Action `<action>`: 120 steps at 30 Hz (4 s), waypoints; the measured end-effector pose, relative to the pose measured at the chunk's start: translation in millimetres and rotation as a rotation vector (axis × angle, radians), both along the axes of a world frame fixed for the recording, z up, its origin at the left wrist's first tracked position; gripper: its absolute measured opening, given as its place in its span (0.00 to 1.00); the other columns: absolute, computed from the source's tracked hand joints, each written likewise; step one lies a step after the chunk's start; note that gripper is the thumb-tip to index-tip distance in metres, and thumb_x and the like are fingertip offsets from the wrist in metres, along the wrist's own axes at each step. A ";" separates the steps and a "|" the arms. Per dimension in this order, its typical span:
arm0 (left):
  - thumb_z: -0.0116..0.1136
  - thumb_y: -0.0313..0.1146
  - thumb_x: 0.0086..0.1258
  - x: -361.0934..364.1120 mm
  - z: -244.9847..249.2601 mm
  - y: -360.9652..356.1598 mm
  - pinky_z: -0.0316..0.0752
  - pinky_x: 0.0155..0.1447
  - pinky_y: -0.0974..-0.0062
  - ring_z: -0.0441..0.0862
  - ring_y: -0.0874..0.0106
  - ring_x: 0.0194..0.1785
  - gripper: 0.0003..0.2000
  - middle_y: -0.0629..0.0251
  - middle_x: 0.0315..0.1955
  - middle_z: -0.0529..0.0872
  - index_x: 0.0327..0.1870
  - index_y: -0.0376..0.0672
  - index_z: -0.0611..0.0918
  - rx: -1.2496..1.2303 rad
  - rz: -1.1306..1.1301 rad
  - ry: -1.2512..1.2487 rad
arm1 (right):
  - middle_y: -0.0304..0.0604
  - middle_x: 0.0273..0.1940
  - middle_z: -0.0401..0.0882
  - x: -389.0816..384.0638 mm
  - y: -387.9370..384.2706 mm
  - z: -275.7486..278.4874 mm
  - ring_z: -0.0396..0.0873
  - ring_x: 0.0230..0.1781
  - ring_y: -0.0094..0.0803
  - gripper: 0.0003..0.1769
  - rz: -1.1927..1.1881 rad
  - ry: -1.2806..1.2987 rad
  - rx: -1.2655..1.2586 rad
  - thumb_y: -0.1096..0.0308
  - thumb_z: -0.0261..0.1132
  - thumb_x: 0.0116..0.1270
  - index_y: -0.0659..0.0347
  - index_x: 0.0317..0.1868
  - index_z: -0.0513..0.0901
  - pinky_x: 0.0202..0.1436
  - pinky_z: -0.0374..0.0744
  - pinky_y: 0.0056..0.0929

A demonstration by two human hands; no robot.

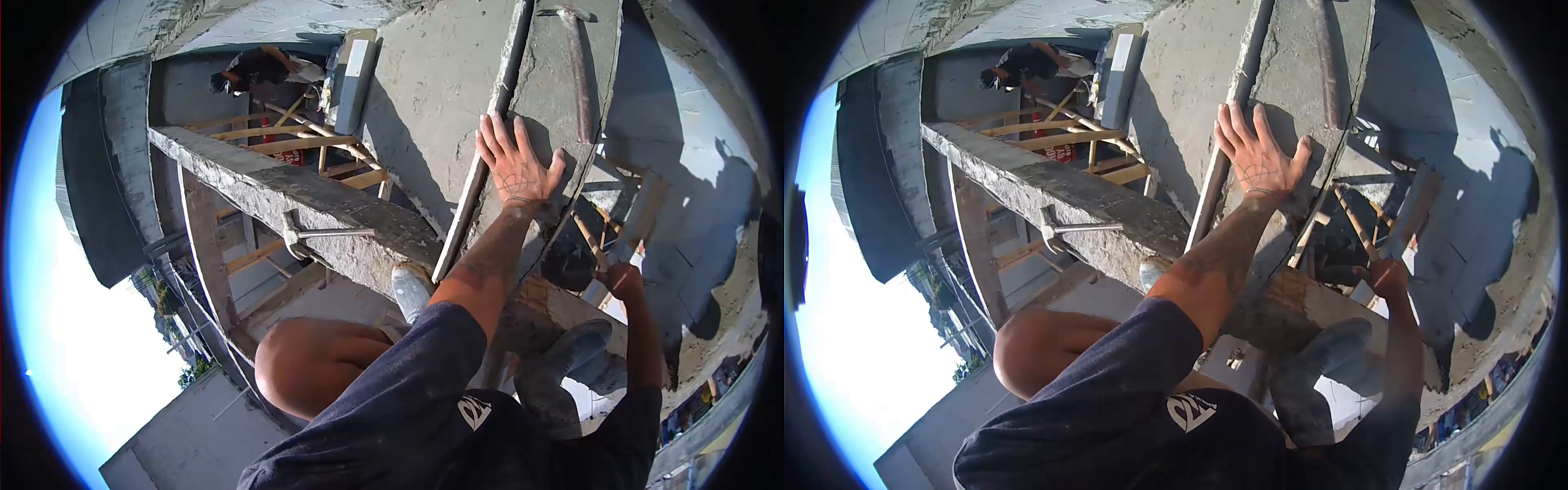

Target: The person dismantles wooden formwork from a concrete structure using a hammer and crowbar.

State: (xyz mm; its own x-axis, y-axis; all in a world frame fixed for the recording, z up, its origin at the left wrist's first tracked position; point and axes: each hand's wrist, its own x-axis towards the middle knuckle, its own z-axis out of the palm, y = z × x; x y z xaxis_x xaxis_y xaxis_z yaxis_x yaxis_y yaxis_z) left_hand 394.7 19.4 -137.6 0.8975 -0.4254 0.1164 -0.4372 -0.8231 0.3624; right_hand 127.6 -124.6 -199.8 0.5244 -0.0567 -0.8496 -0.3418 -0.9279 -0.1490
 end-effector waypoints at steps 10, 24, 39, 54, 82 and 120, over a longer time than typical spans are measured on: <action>0.56 0.56 0.51 2.5 2.8 -1.8 0.36 0.68 0.46 0.41 0.43 0.68 0.41 0.37 0.62 0.52 0.58 0.29 0.63 0.024 0.000 -0.014 | 0.51 0.23 0.79 -39.2 40.6 -6.9 0.80 0.29 0.47 0.39 -0.147 -0.075 0.081 0.32 0.45 0.60 0.62 0.23 0.82 0.33 0.75 0.43; 0.55 0.57 0.51 7.5 -11.6 2.2 0.38 0.67 0.43 0.42 0.43 0.67 0.41 0.38 0.61 0.52 0.58 0.32 0.62 0.075 -0.054 -0.156 | 0.52 0.25 0.80 -87.6 14.7 20.1 0.80 0.31 0.45 0.42 -0.260 0.139 0.061 0.27 0.44 0.56 0.61 0.26 0.83 0.37 0.77 0.42; 0.52 0.61 0.53 8.2 -12.2 2.0 0.36 0.67 0.43 0.41 0.45 0.68 0.41 0.39 0.61 0.53 0.58 0.33 0.63 0.145 -0.043 -0.188 | 0.47 0.31 0.82 -58.0 4.4 16.6 0.82 0.34 0.39 0.36 -0.054 0.223 -0.019 0.31 0.54 0.54 0.61 0.31 0.84 0.37 0.77 0.38; 0.51 0.66 0.54 13.9 -27.2 4.4 0.38 0.66 0.45 0.46 0.51 0.66 0.40 0.45 0.60 0.55 0.57 0.37 0.65 0.136 -0.042 -0.265 | 0.54 0.26 0.77 -45.1 14.6 57.3 0.77 0.32 0.52 0.26 -0.693 -0.292 0.108 0.44 0.51 0.65 0.62 0.34 0.76 0.37 0.71 0.47; 0.54 0.43 0.58 -171.2 -8.2 102.3 0.72 0.37 0.58 0.79 0.55 0.31 0.14 0.53 0.22 0.79 0.31 0.39 0.79 0.071 -1.342 0.745 | 0.48 0.21 0.68 -34.5 31.5 169.1 0.65 0.22 0.34 0.16 -1.020 -0.480 -0.078 0.60 0.58 0.64 0.68 0.31 0.73 0.29 0.66 0.34; 0.46 0.59 0.62 -516.1 43.3 500.1 0.75 0.39 0.58 0.81 0.62 0.36 0.28 0.55 0.34 0.83 0.39 0.38 0.81 0.102 2.070 1.056 | 0.63 0.44 0.75 227.1 9.5 -4.0 0.73 0.47 0.55 0.35 -0.278 -0.572 -0.419 0.42 0.56 0.58 0.72 0.47 0.71 0.50 0.69 0.42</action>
State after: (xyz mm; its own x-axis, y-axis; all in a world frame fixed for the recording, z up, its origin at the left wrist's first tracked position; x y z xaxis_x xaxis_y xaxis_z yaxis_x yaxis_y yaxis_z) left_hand -121.4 519.6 -94.3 -0.3046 0.8309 -0.4657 0.9477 0.2153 -0.2357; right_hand 354.7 -115.1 -203.8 0.7957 -0.5093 -0.3280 -0.5468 -0.8368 -0.0273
